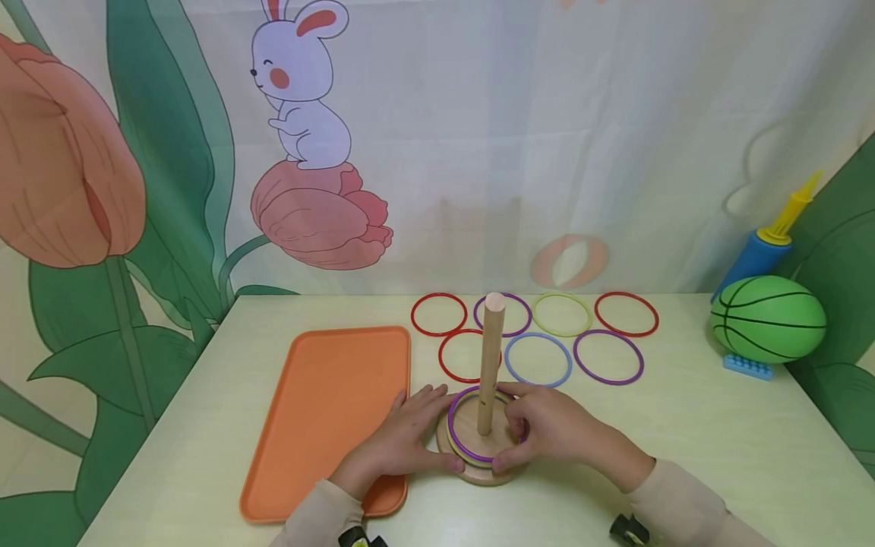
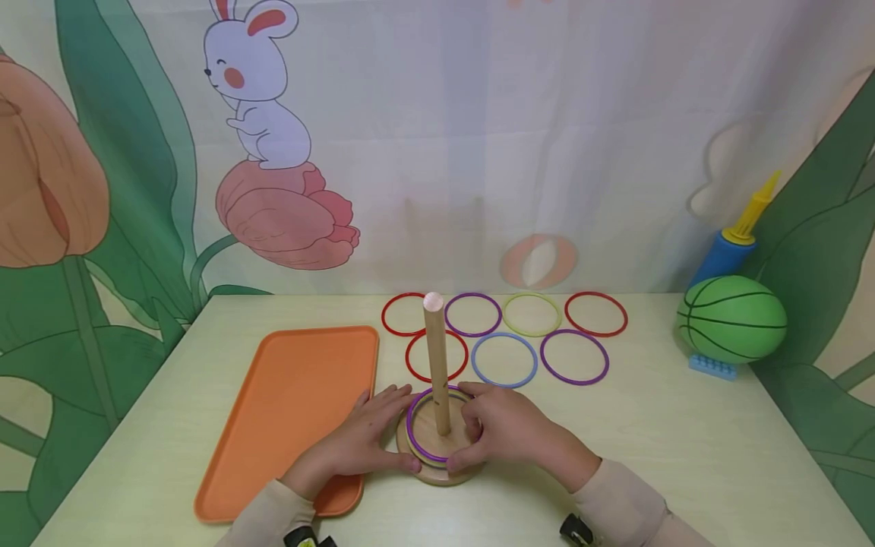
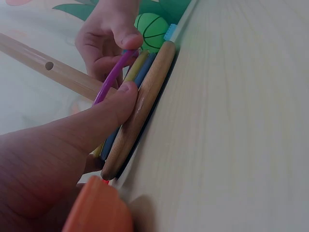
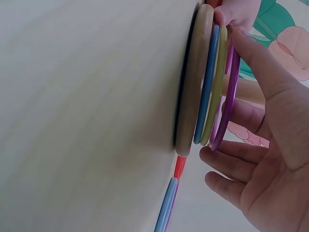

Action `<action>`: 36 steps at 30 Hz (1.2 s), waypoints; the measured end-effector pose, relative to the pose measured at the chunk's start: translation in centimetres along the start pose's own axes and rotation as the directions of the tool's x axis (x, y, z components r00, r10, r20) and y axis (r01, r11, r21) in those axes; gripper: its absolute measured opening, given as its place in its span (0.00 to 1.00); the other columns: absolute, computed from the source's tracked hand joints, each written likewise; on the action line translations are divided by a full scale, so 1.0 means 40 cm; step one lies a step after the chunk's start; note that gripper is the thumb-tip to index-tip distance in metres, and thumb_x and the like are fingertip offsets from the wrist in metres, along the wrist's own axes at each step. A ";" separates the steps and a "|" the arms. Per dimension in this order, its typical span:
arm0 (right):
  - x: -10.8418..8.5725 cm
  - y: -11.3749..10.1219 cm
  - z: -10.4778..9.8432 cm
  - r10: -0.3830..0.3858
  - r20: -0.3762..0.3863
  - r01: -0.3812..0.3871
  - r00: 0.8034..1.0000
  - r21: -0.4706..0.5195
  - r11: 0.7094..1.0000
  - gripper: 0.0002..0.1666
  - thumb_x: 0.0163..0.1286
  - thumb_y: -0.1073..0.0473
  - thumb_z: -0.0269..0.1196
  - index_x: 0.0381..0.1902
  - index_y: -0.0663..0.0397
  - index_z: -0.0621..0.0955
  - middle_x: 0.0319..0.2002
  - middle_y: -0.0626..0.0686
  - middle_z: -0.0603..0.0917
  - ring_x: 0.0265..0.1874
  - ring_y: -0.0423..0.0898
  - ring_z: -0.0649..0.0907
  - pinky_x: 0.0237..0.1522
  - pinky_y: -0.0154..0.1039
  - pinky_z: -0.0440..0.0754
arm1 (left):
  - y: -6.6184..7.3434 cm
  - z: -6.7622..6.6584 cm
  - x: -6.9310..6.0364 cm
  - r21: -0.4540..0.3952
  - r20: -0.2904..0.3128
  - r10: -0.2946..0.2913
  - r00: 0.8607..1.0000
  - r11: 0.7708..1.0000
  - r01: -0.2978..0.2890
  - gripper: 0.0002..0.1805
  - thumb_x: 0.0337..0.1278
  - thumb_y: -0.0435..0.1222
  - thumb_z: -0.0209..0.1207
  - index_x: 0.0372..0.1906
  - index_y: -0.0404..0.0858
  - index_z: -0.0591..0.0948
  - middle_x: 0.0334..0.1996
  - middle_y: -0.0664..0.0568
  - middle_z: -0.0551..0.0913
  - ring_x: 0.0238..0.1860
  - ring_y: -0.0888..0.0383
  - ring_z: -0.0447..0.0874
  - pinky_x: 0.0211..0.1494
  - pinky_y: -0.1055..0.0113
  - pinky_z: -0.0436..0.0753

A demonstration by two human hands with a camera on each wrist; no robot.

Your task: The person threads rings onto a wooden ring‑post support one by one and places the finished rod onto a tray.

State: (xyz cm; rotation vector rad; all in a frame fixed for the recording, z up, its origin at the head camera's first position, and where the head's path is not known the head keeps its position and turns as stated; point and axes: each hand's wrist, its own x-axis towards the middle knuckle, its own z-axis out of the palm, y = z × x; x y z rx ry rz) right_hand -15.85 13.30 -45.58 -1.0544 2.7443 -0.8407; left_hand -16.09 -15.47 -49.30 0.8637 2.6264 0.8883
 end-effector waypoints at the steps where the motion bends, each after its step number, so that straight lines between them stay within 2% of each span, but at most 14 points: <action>1: 0.000 0.001 0.001 0.000 0.000 0.000 1.000 -0.001 1.000 0.32 0.47 0.30 0.82 0.15 0.38 0.74 0.65 0.62 0.82 0.66 0.56 0.82 0.29 0.30 0.77 | 0.000 0.000 0.000 0.001 0.000 0.000 1.000 1.000 0.000 0.55 0.50 0.63 0.75 0.82 0.50 0.66 0.82 0.43 0.60 0.84 0.39 0.50 0.82 0.34 0.37; 19: 0.005 0.003 0.006 -0.007 0.025 0.008 1.000 -0.049 0.999 0.31 0.47 0.28 0.81 0.18 0.39 0.76 0.63 0.57 0.84 0.64 0.55 0.83 0.39 0.33 0.80 | -0.001 0.002 0.001 0.010 -0.009 0.004 1.000 1.000 -0.004 0.55 0.50 0.62 0.76 0.81 0.48 0.67 0.82 0.42 0.61 0.83 0.38 0.51 0.82 0.33 0.39; 23: 0.004 0.002 0.005 -0.013 0.028 0.015 1.000 -0.044 0.999 0.31 0.48 0.27 0.80 0.21 0.40 0.76 0.64 0.54 0.83 0.52 0.47 0.85 0.40 0.33 0.81 | -0.003 0.002 0.001 0.009 -0.012 0.006 1.000 1.000 -0.006 0.55 0.50 0.62 0.76 0.81 0.48 0.67 0.82 0.42 0.61 0.83 0.38 0.51 0.82 0.33 0.39; 27: 0.001 0.002 0.007 -0.007 0.030 0.008 1.000 -0.024 1.000 0.32 0.48 0.27 0.80 0.24 0.41 0.77 0.65 0.51 0.81 0.39 0.38 0.80 0.37 0.32 0.80 | 0.000 0.001 0.000 0.003 -0.009 0.000 1.000 1.000 0.000 0.55 0.50 0.62 0.75 0.81 0.49 0.67 0.82 0.42 0.61 0.84 0.39 0.50 0.82 0.33 0.39; 33: -0.003 0.004 0.010 0.000 0.021 0.000 1.000 -0.001 1.000 0.32 0.47 0.28 0.81 0.27 0.42 0.77 0.66 0.50 0.79 0.31 0.33 0.78 0.33 0.31 0.79 | 0.001 0.001 0.000 0.005 -0.007 -0.005 1.000 1.000 0.005 0.55 0.50 0.63 0.75 0.81 0.49 0.67 0.82 0.42 0.60 0.84 0.39 0.49 0.82 0.34 0.39; 36: -0.005 0.004 0.009 0.010 0.015 -0.010 1.000 -0.005 1.000 0.33 0.46 0.28 0.81 0.28 0.42 0.77 0.67 0.52 0.78 0.32 0.35 0.80 0.34 0.31 0.79 | 0.002 0.000 0.000 -0.001 -0.008 -0.007 1.000 1.000 0.007 0.55 0.50 0.63 0.75 0.81 0.49 0.67 0.82 0.42 0.60 0.84 0.39 0.49 0.82 0.34 0.38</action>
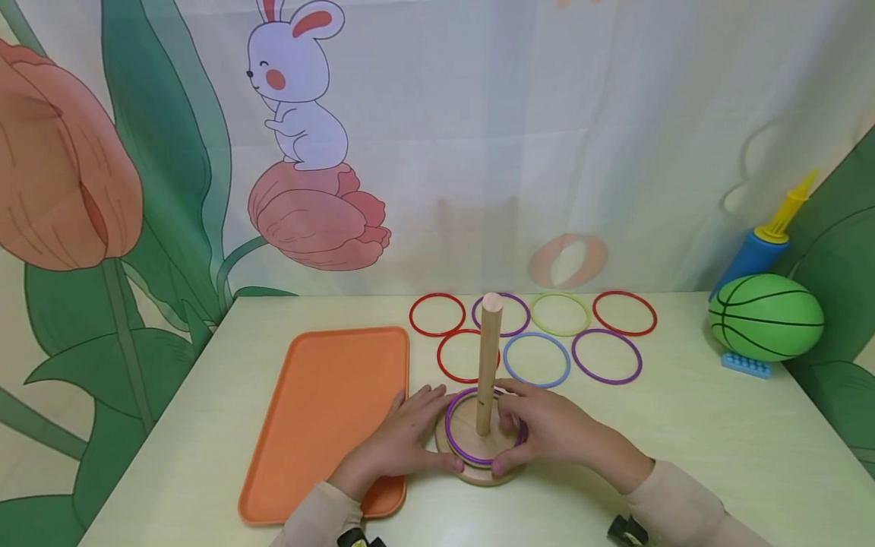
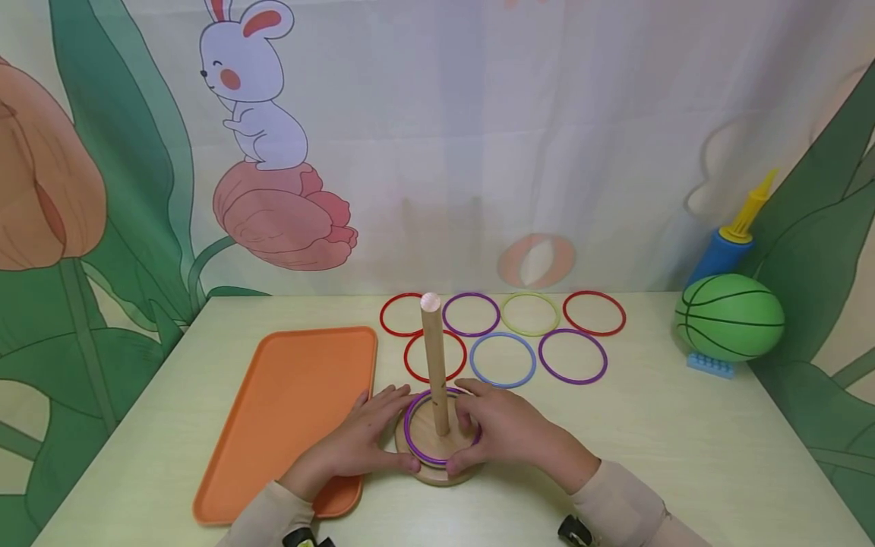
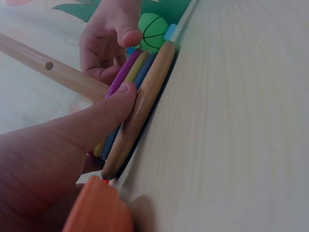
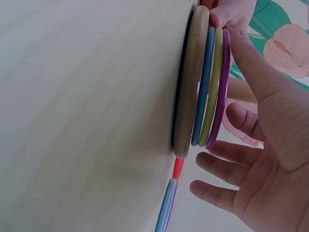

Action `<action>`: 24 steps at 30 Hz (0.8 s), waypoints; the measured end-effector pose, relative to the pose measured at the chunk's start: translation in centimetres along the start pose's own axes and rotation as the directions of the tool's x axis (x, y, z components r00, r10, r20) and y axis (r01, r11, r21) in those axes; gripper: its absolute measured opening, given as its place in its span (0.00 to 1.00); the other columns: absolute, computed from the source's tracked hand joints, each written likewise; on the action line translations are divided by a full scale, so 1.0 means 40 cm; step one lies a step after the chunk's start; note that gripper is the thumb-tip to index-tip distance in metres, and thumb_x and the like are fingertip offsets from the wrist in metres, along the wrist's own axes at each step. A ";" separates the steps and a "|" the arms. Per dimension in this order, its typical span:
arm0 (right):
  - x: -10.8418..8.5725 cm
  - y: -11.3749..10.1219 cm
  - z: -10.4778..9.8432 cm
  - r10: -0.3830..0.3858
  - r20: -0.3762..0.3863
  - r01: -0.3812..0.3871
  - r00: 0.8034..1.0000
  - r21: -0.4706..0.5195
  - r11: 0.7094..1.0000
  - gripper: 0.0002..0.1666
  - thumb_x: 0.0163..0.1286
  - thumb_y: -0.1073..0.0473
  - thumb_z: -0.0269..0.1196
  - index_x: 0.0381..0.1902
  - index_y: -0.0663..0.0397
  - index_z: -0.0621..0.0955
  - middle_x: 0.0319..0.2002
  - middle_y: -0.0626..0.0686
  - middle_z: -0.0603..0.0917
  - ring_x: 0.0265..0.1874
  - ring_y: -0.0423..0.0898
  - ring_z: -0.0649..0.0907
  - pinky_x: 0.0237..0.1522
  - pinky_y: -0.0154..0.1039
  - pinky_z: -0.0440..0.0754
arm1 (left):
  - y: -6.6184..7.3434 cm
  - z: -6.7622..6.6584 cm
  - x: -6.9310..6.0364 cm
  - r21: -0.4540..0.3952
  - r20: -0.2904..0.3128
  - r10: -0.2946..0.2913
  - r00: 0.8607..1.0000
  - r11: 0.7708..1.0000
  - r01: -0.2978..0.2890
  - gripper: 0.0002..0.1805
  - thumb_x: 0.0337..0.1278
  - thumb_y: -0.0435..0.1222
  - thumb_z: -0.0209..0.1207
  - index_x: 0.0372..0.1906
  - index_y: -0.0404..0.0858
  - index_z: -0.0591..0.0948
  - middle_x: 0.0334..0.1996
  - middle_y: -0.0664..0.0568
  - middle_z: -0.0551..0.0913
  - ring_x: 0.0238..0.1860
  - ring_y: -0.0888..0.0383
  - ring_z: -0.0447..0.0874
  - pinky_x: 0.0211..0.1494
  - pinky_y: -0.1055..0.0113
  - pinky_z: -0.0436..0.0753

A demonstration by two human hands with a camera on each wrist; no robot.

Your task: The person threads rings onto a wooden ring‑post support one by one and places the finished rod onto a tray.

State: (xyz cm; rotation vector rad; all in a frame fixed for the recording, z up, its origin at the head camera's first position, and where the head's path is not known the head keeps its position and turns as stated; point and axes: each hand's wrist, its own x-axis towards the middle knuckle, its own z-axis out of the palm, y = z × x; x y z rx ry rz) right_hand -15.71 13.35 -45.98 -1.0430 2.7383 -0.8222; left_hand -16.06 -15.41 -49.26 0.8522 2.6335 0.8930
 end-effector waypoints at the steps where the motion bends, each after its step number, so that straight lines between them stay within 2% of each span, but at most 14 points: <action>1: -0.001 0.000 -0.001 0.010 -0.004 -0.010 1.000 -0.008 1.000 0.33 0.46 0.28 0.81 0.28 0.41 0.77 0.68 0.52 0.78 0.35 0.36 0.81 0.35 0.32 0.79 | 0.000 0.000 0.000 -0.003 0.000 0.000 1.000 1.000 0.000 0.55 0.50 0.63 0.75 0.81 0.49 0.67 0.82 0.42 0.60 0.84 0.39 0.49 0.82 0.34 0.38; 4: -0.010 0.002 -0.007 0.049 -0.023 -0.050 0.999 -0.030 0.998 0.34 0.44 0.26 0.80 0.30 0.39 0.77 0.69 0.55 0.78 0.52 0.46 0.85 0.42 0.37 0.83 | 0.001 -0.001 -0.001 -0.010 0.001 -0.001 1.000 1.000 0.001 0.55 0.49 0.63 0.76 0.81 0.49 0.67 0.82 0.42 0.61 0.84 0.39 0.49 0.82 0.33 0.38; 6: -0.021 0.009 -0.014 0.076 -0.053 -0.078 0.996 -0.029 0.997 0.34 0.44 0.25 0.80 0.31 0.38 0.78 0.71 0.57 0.77 0.63 0.54 0.81 0.50 0.44 0.84 | 0.001 -0.001 -0.001 -0.011 0.002 0.000 1.000 1.000 0.000 0.55 0.49 0.62 0.76 0.81 0.49 0.68 0.82 0.42 0.61 0.84 0.38 0.49 0.82 0.33 0.38; 8: -0.035 0.024 -0.021 0.090 -0.094 -0.093 0.992 -0.021 0.995 0.35 0.44 0.24 0.79 0.34 0.38 0.78 0.72 0.59 0.76 0.69 0.60 0.78 0.57 0.51 0.84 | 0.000 -0.002 0.000 -0.010 0.002 0.003 1.000 1.000 -0.003 0.55 0.49 0.62 0.76 0.81 0.49 0.68 0.82 0.41 0.61 0.84 0.38 0.50 0.82 0.33 0.38; 10: -0.050 0.045 -0.030 0.093 -0.147 -0.096 0.985 -0.011 0.995 0.36 0.45 0.24 0.79 0.37 0.40 0.79 0.72 0.61 0.76 0.68 0.63 0.78 0.62 0.57 0.82 | 0.000 -0.001 0.001 -0.012 0.004 0.005 1.000 1.000 -0.005 0.55 0.49 0.62 0.76 0.81 0.49 0.68 0.82 0.41 0.60 0.84 0.38 0.49 0.82 0.33 0.38; 15: -0.089 0.110 -0.060 0.115 -0.257 -0.119 0.959 0.002 0.993 0.38 0.50 0.31 0.81 0.47 0.49 0.82 0.69 0.63 0.78 0.69 0.64 0.76 0.66 0.64 0.77 | -0.001 0.001 0.002 -0.014 0.006 0.005 1.000 1.000 -0.005 0.55 0.48 0.62 0.77 0.81 0.49 0.67 0.82 0.42 0.60 0.84 0.39 0.49 0.82 0.34 0.37; 20: -0.122 0.174 -0.098 0.188 -0.315 -0.191 0.930 0.021 0.981 0.41 0.54 0.39 0.83 0.57 0.58 0.83 0.69 0.67 0.76 0.71 0.67 0.71 0.68 0.69 0.71 | -0.001 0.000 0.001 -0.015 0.002 -0.002 1.000 1.000 0.002 0.55 0.48 0.62 0.77 0.81 0.50 0.68 0.82 0.42 0.60 0.84 0.39 0.49 0.82 0.34 0.37; 24: -0.153 0.223 -0.127 0.243 -0.358 -0.243 0.902 0.044 0.969 0.43 0.57 0.43 0.82 0.62 0.62 0.81 0.72 0.70 0.72 0.72 0.70 0.70 0.68 0.71 0.70 | 0.000 -0.001 0.001 -0.014 0.007 -0.008 1.000 1.000 0.008 0.55 0.48 0.62 0.77 0.81 0.49 0.67 0.82 0.42 0.60 0.84 0.39 0.49 0.82 0.34 0.37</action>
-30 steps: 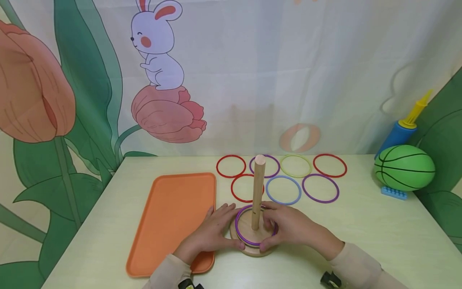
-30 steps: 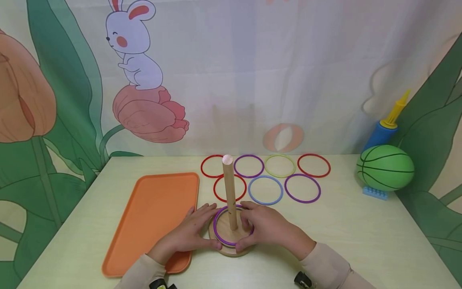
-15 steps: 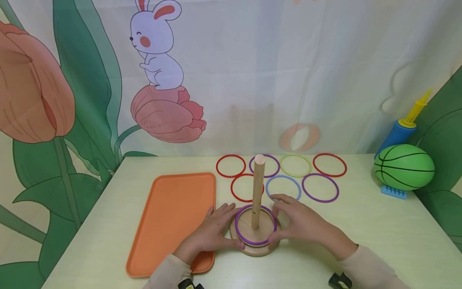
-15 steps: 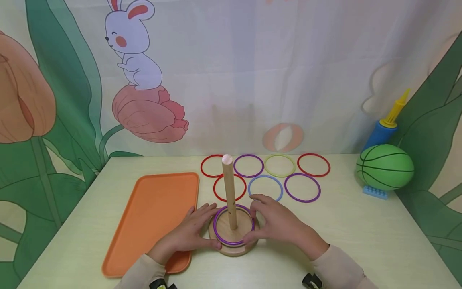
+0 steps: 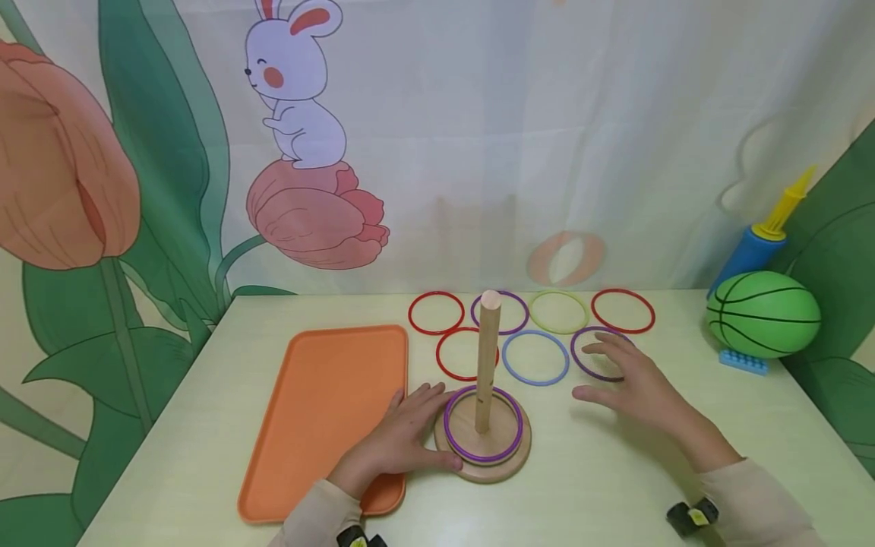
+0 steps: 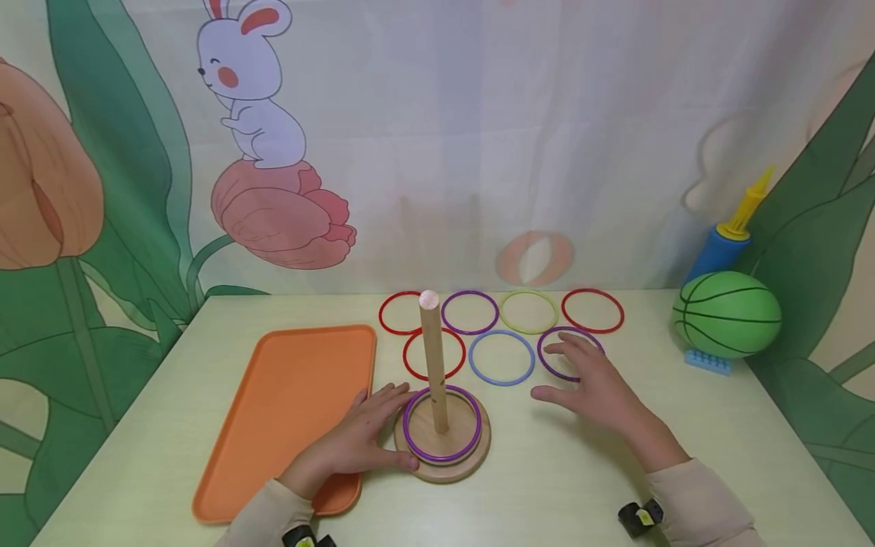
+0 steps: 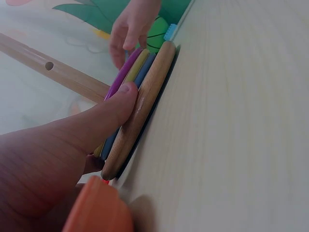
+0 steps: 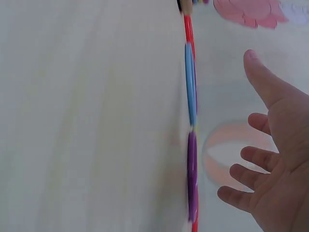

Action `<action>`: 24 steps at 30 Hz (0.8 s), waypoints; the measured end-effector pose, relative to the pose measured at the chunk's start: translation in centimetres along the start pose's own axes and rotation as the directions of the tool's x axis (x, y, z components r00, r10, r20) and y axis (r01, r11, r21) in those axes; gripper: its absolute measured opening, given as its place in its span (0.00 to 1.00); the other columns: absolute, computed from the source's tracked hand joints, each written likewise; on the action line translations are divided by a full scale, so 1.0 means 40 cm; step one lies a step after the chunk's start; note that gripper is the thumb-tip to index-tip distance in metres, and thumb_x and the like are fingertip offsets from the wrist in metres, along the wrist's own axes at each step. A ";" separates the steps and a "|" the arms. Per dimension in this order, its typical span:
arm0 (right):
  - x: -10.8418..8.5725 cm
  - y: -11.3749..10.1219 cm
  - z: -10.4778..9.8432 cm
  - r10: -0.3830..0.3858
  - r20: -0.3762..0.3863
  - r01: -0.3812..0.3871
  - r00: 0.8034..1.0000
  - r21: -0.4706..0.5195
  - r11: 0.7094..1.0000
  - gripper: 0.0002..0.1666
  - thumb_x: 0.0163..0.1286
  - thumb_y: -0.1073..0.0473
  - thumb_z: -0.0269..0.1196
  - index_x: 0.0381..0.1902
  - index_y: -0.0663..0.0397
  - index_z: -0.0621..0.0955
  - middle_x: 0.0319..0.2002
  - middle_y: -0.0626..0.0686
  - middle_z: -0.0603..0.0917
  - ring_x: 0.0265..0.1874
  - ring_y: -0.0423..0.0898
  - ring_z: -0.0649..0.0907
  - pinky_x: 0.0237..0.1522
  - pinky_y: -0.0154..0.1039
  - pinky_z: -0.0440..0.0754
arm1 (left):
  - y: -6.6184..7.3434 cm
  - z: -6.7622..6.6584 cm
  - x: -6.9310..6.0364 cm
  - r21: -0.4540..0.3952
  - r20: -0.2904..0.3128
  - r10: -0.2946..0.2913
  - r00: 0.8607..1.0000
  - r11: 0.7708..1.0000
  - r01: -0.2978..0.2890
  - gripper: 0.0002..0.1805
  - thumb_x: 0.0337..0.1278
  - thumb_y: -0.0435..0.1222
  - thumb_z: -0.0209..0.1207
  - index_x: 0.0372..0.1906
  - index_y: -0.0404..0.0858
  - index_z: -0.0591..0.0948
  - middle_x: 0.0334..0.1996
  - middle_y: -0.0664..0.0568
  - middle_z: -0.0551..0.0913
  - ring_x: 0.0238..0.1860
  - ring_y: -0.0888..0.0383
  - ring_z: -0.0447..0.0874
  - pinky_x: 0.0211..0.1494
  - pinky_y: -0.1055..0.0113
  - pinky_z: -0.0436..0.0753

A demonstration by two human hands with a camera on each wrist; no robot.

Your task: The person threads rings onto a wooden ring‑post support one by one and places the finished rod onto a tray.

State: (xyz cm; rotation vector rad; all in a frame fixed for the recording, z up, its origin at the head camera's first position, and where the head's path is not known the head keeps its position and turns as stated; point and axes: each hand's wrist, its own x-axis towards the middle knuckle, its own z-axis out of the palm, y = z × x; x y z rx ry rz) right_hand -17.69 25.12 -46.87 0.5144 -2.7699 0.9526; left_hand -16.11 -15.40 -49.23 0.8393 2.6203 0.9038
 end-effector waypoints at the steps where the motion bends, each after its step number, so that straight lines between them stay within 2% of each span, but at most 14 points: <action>1: -0.002 0.014 -0.009 0.011 -0.013 -0.011 1.000 0.001 1.000 0.43 0.57 0.44 0.82 0.62 0.63 0.81 0.72 0.71 0.72 0.71 0.71 0.70 0.67 0.72 0.70 | 0.000 0.000 0.000 0.000 0.002 -0.002 1.000 1.000 0.002 0.56 0.48 0.62 0.77 0.81 0.49 0.67 0.82 0.42 0.60 0.84 0.40 0.48 0.82 0.35 0.37; 4: -0.007 0.055 -0.035 0.065 -0.017 -0.065 0.998 -0.010 0.998 0.45 0.59 0.44 0.81 0.65 0.64 0.79 0.73 0.73 0.69 0.71 0.74 0.68 0.66 0.75 0.69 | 0.000 0.000 0.000 0.000 0.005 -0.002 1.000 1.000 0.002 0.56 0.48 0.62 0.77 0.81 0.49 0.67 0.82 0.42 0.60 0.84 0.40 0.49 0.82 0.35 0.36; 7: -0.009 0.095 -0.055 0.138 0.025 -0.137 0.990 -0.049 0.989 0.51 0.61 0.39 0.79 0.70 0.65 0.75 0.74 0.75 0.65 0.72 0.76 0.64 0.66 0.77 0.66 | -0.001 0.001 -0.001 -0.001 0.003 0.001 1.000 1.000 -0.001 0.56 0.48 0.62 0.77 0.81 0.49 0.67 0.82 0.42 0.60 0.84 0.39 0.49 0.82 0.35 0.36; 11: -0.010 0.137 -0.067 0.241 0.122 -0.228 0.963 -0.110 0.967 0.59 0.60 0.32 0.76 0.74 0.66 0.70 0.76 0.79 0.58 0.74 0.79 0.58 0.66 0.81 0.61 | -0.002 0.001 -0.001 -0.001 0.001 0.001 1.000 1.000 -0.001 0.56 0.48 0.62 0.77 0.81 0.49 0.67 0.82 0.42 0.60 0.84 0.39 0.49 0.82 0.34 0.37; 14: -0.012 0.152 -0.070 0.286 0.181 -0.262 0.941 -0.145 0.954 0.58 0.58 0.31 0.77 0.72 0.65 0.73 0.75 0.81 0.57 0.73 0.82 0.57 0.65 0.83 0.60 | -0.003 0.002 -0.002 -0.002 0.003 -0.001 1.000 1.000 0.001 0.56 0.48 0.62 0.77 0.81 0.49 0.67 0.82 0.42 0.60 0.84 0.40 0.49 0.82 0.35 0.36; 15: -0.014 0.153 -0.071 0.290 0.192 -0.264 0.938 -0.152 0.953 0.55 0.57 0.31 0.78 0.69 0.64 0.76 0.74 0.81 0.60 0.72 0.81 0.59 0.65 0.83 0.61 | -0.003 0.002 -0.002 -0.003 0.003 -0.002 1.000 1.000 0.002 0.56 0.48 0.63 0.77 0.81 0.49 0.67 0.82 0.42 0.60 0.84 0.40 0.49 0.82 0.35 0.36; 17: -0.017 0.153 -0.072 0.291 0.205 -0.263 0.934 -0.154 0.952 0.45 0.56 0.33 0.79 0.57 0.62 0.81 0.71 0.80 0.66 0.70 0.80 0.62 0.65 0.81 0.63 | -0.003 0.002 -0.002 -0.005 0.005 -0.004 1.000 1.000 0.004 0.56 0.48 0.63 0.77 0.81 0.49 0.67 0.83 0.43 0.60 0.84 0.40 0.48 0.82 0.35 0.36; 20: -0.024 0.151 -0.073 0.294 0.216 -0.263 0.931 -0.161 0.951 0.31 0.57 0.36 0.80 0.36 0.55 0.80 0.68 0.82 0.68 0.69 0.81 0.64 0.66 0.79 0.66 | -0.002 0.002 -0.001 -0.007 0.004 -0.004 1.000 1.000 0.004 0.56 0.48 0.62 0.77 0.81 0.50 0.67 0.83 0.43 0.60 0.84 0.40 0.48 0.82 0.35 0.36; 22: -0.029 0.148 -0.076 0.297 0.224 -0.262 0.928 -0.172 0.950 0.30 0.57 0.37 0.80 0.27 0.51 0.76 0.69 0.85 0.65 0.69 0.83 0.64 0.64 0.77 0.69 | -0.001 0.001 -0.001 -0.007 0.004 -0.003 1.000 1.000 0.003 0.56 0.47 0.62 0.77 0.81 0.50 0.67 0.83 0.42 0.60 0.84 0.40 0.48 0.82 0.35 0.37; 24: -0.036 0.144 -0.078 0.304 0.235 -0.263 0.923 -0.190 0.946 0.31 0.57 0.36 0.80 0.22 0.49 0.75 0.70 0.86 0.62 0.69 0.84 0.63 0.63 0.76 0.71 | 0.001 0.000 -0.001 -0.006 0.003 -0.004 1.000 1.000 0.004 0.56 0.48 0.62 0.77 0.81 0.50 0.67 0.82 0.42 0.60 0.84 0.39 0.48 0.82 0.34 0.37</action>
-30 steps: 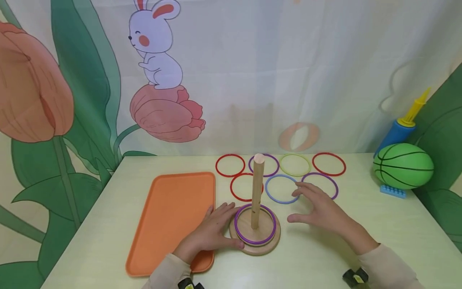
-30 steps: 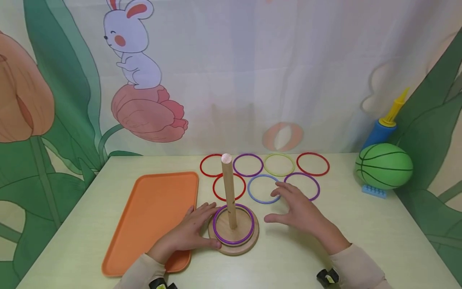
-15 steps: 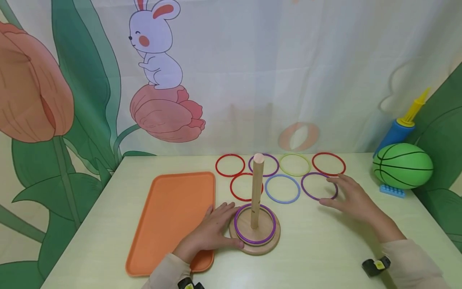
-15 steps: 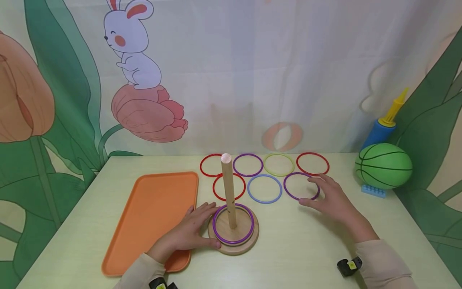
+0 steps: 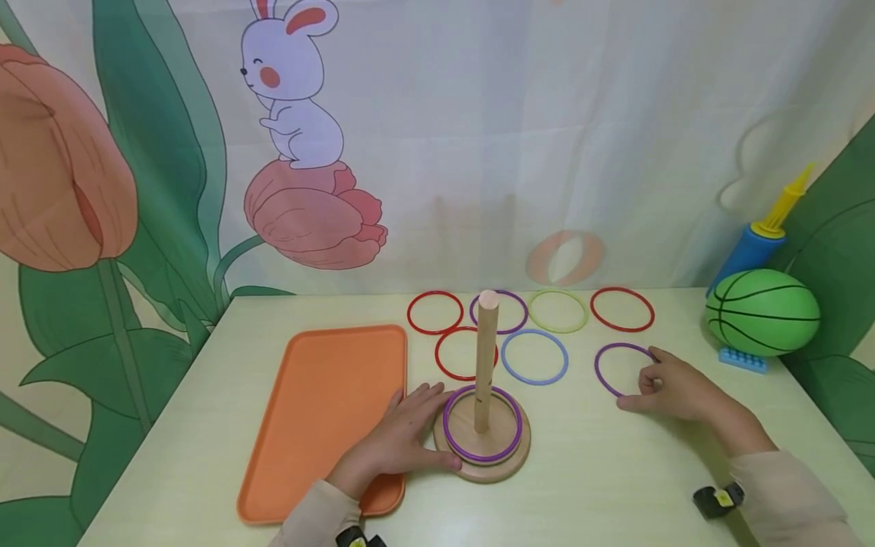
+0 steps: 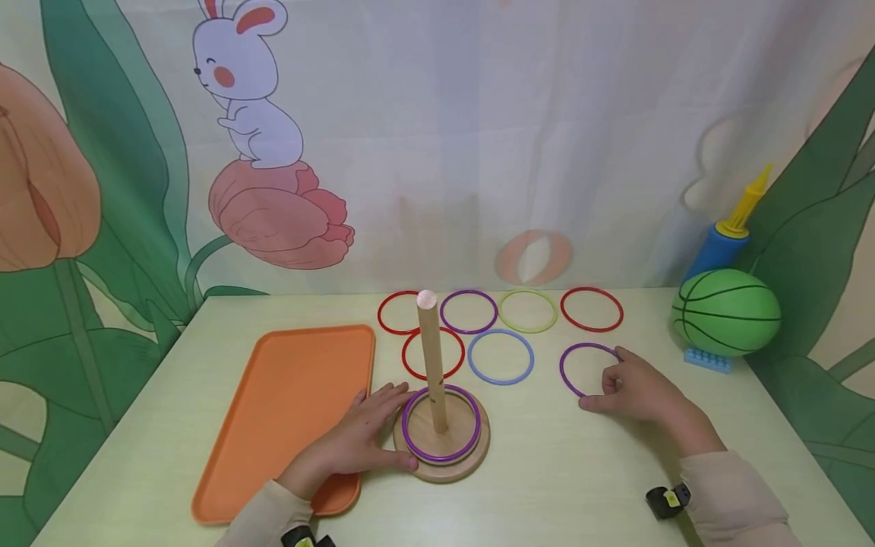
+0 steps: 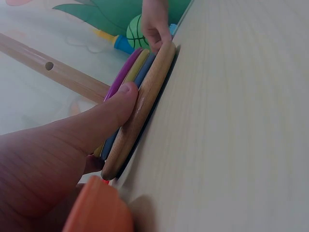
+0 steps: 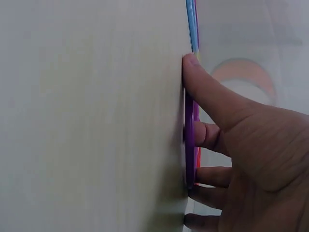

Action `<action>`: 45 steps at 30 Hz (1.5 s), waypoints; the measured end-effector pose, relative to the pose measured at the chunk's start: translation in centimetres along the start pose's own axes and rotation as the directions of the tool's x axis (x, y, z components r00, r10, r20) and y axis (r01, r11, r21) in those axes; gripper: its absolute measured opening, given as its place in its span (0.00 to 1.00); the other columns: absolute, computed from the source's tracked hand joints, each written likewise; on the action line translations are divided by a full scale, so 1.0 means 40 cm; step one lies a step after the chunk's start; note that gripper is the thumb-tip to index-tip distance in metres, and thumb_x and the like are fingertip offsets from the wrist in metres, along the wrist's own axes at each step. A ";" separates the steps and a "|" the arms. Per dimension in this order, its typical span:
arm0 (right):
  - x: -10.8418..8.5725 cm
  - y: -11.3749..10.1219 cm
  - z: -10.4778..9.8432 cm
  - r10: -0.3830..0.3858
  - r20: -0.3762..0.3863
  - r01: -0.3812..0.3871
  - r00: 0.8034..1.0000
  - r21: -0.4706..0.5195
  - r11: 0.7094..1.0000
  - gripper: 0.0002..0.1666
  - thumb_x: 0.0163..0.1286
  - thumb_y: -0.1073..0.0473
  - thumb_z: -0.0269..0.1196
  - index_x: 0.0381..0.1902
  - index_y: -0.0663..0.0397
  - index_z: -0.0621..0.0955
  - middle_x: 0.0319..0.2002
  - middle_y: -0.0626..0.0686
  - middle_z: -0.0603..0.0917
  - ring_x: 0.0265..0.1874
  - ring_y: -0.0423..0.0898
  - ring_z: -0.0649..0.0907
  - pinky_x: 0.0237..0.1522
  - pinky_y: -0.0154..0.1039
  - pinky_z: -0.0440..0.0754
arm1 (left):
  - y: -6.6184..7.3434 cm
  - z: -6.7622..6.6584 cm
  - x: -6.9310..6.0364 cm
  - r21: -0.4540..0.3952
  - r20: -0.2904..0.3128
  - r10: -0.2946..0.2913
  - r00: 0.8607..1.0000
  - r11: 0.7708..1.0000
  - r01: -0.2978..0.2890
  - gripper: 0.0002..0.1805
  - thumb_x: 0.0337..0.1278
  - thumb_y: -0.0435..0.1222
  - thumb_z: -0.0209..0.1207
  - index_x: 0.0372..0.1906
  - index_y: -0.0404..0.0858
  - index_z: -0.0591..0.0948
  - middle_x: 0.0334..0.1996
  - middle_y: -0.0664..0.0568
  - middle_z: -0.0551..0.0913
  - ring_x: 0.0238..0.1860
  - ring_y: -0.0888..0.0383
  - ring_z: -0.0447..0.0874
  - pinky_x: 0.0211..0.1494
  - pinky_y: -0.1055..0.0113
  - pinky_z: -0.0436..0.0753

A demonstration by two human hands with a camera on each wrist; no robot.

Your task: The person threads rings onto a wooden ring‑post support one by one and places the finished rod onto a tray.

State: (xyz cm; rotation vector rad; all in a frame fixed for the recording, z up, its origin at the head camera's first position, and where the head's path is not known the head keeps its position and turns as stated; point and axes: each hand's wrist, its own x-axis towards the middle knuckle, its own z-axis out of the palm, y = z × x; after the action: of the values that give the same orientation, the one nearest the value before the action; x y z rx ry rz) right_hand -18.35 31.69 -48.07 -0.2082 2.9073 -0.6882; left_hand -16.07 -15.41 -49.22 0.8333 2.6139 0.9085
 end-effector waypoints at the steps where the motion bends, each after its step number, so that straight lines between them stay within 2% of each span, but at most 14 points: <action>1: -0.005 -0.002 0.000 0.001 0.003 0.000 1.000 -0.010 1.000 0.31 0.57 0.35 0.80 0.21 0.48 0.75 0.70 0.86 0.62 0.68 0.85 0.63 0.62 0.75 0.72 | 0.001 -0.001 0.000 -0.001 0.001 -0.001 1.000 1.000 0.001 0.56 0.48 0.62 0.77 0.81 0.50 0.67 0.82 0.42 0.60 0.84 0.39 0.48 0.82 0.35 0.36; 11: -0.032 -0.012 0.006 -0.044 -0.033 0.044 0.999 0.006 0.999 0.34 0.53 0.33 0.81 0.17 0.48 0.74 0.65 0.84 0.71 0.67 0.82 0.67 0.64 0.75 0.70 | 0.000 -0.002 -0.001 0.002 0.007 -0.010 1.000 1.000 0.010 0.56 0.48 0.62 0.77 0.81 0.48 0.67 0.82 0.42 0.60 0.84 0.40 0.48 0.82 0.34 0.37; 15: -0.029 -0.016 0.008 -0.067 -0.084 0.069 0.994 0.025 0.997 0.33 0.50 0.33 0.82 0.20 0.48 0.75 0.64 0.82 0.74 0.67 0.81 0.70 0.62 0.73 0.73 | -0.002 0.000 -0.004 0.006 0.001 -0.008 1.000 1.000 0.008 0.57 0.48 0.62 0.77 0.81 0.48 0.67 0.82 0.42 0.60 0.84 0.39 0.49 0.82 0.34 0.38; 18: -0.029 -0.017 0.009 -0.080 -0.143 0.086 0.986 0.035 0.996 0.33 0.48 0.35 0.84 0.27 0.49 0.76 0.62 0.77 0.77 0.63 0.76 0.75 0.57 0.66 0.77 | -0.005 0.003 -0.004 0.009 0.001 -0.005 1.000 1.000 0.005 0.56 0.48 0.63 0.76 0.81 0.49 0.67 0.82 0.43 0.60 0.84 0.39 0.49 0.82 0.34 0.38; 20: -0.031 -0.019 0.008 -0.089 -0.179 0.100 0.980 0.052 0.994 0.35 0.47 0.36 0.85 0.31 0.51 0.76 0.62 0.75 0.77 0.63 0.74 0.75 0.57 0.65 0.76 | -0.006 0.005 -0.004 0.008 0.002 -0.002 1.000 1.000 0.002 0.56 0.48 0.63 0.76 0.81 0.49 0.67 0.82 0.43 0.60 0.84 0.39 0.49 0.82 0.34 0.38; 24: -0.037 -0.024 0.005 -0.069 -0.208 0.095 0.976 0.119 0.988 0.36 0.49 0.40 0.85 0.38 0.55 0.76 0.70 0.77 0.70 0.68 0.77 0.70 0.61 0.72 0.73 | -0.003 0.005 -0.003 0.008 0.002 0.006 1.000 1.000 -0.006 0.56 0.48 0.63 0.76 0.81 0.48 0.67 0.83 0.43 0.60 0.84 0.40 0.49 0.82 0.33 0.38; 27: -0.042 -0.030 0.004 -0.034 -0.214 0.070 0.976 0.162 0.984 0.36 0.52 0.40 0.84 0.42 0.56 0.77 0.74 0.77 0.65 0.65 0.78 0.72 0.58 0.71 0.77 | 0.001 0.002 -0.002 0.012 0.001 0.011 1.000 1.000 -0.011 0.56 0.49 0.63 0.76 0.81 0.48 0.67 0.83 0.43 0.60 0.84 0.40 0.49 0.82 0.34 0.38; 29: -0.044 -0.033 0.004 -0.018 -0.220 0.058 0.975 0.174 0.983 0.37 0.54 0.39 0.83 0.44 0.56 0.77 0.75 0.76 0.64 0.60 0.77 0.75 0.53 0.66 0.81 | 0.001 0.002 -0.001 0.014 0.003 0.006 1.000 1.000 -0.006 0.57 0.49 0.63 0.76 0.81 0.47 0.67 0.83 0.43 0.60 0.84 0.40 0.49 0.82 0.34 0.38; 33: -0.047 -0.036 0.002 -0.015 -0.254 0.064 0.967 0.186 0.980 0.37 0.54 0.38 0.83 0.46 0.56 0.77 0.75 0.75 0.64 0.58 0.75 0.78 0.51 0.62 0.84 | 0.000 0.002 0.000 0.015 0.003 -0.003 1.000 1.000 0.003 0.57 0.48 0.64 0.76 0.82 0.47 0.66 0.83 0.43 0.60 0.84 0.40 0.49 0.82 0.34 0.38; 38: -0.048 -0.041 0.000 -0.063 -0.317 0.128 0.946 0.188 0.974 0.34 0.53 0.43 0.85 0.45 0.58 0.81 0.74 0.74 0.67 0.57 0.78 0.77 0.49 0.64 0.85 | -0.002 0.003 0.000 0.013 0.000 -0.002 1.000 1.000 0.002 0.57 0.48 0.64 0.76 0.82 0.47 0.66 0.83 0.43 0.60 0.84 0.40 0.49 0.82 0.33 0.38; 41: -0.047 -0.046 -0.003 -0.098 -0.357 0.170 0.929 0.176 0.969 0.37 0.52 0.46 0.85 0.52 0.61 0.84 0.73 0.72 0.68 0.59 0.78 0.76 0.50 0.70 0.83 | -0.003 0.002 0.001 0.013 -0.001 -0.001 1.000 1.000 0.001 0.57 0.48 0.63 0.76 0.81 0.48 0.66 0.83 0.43 0.60 0.84 0.40 0.49 0.82 0.34 0.38; 45: -0.047 -0.059 -0.011 -0.111 -0.373 0.185 0.921 0.168 0.968 0.53 0.52 0.46 0.86 0.69 0.65 0.77 0.74 0.71 0.68 0.61 0.78 0.74 0.51 0.74 0.82 | -0.002 -0.001 0.001 0.011 -0.002 0.002 1.000 1.000 -0.002 0.57 0.48 0.63 0.76 0.81 0.48 0.67 0.83 0.43 0.60 0.84 0.39 0.49 0.82 0.34 0.38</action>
State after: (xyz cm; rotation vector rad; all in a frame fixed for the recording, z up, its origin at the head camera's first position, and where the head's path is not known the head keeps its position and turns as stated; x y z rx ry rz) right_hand -16.37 30.12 -46.41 -0.3117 3.1571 -1.1521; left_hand -16.13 -15.46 -49.24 0.8389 2.6223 0.8964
